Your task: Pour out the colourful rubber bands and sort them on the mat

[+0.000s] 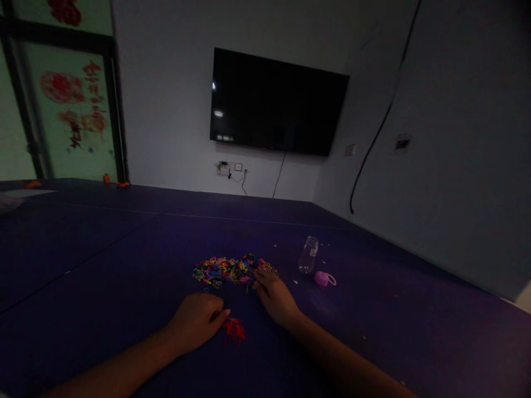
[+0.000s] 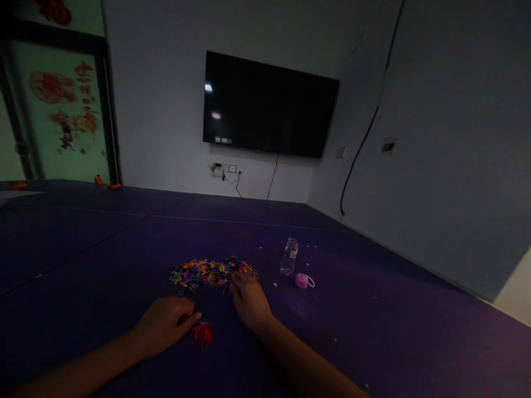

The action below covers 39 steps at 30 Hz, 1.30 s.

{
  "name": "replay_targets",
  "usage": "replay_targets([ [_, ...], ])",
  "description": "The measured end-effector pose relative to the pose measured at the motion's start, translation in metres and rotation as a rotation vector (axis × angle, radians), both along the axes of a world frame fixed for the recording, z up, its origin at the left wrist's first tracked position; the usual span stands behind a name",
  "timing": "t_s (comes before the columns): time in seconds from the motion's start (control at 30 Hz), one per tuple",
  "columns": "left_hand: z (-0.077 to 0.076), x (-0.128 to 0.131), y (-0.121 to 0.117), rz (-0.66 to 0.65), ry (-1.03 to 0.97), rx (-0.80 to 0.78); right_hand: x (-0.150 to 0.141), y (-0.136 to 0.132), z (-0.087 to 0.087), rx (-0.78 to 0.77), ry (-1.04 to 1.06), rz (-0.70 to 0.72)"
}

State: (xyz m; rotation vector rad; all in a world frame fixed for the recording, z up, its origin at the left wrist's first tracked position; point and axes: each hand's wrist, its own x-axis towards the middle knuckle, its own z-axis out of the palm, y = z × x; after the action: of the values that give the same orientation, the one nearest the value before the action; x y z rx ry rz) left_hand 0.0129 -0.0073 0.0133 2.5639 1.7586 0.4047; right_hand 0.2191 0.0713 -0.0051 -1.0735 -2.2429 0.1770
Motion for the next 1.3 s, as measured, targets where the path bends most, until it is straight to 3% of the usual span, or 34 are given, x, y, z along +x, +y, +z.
replay_targets([
  [0.4,0.001,0.000,0.000,0.001,0.028,-0.018,0.000,-0.004,0.003,0.078,0.141,0.020],
  [0.53,0.000,0.000,0.000,0.023,0.045,0.003,0.001,-0.015,0.008,0.149,0.198,0.155],
  [0.7,-0.001,-0.002,0.000,0.013,0.045,-0.010,-0.003,-0.035,0.011,0.229,-0.026,0.383],
  [0.97,-0.001,-0.003,0.001,-0.005,0.050,-0.003,-0.012,-0.043,0.009,0.324,-0.135,0.515],
  [1.3,-0.004,-0.004,0.003,-0.012,0.064,0.009,-0.011,-0.040,0.007,0.347,-0.074,0.477],
])
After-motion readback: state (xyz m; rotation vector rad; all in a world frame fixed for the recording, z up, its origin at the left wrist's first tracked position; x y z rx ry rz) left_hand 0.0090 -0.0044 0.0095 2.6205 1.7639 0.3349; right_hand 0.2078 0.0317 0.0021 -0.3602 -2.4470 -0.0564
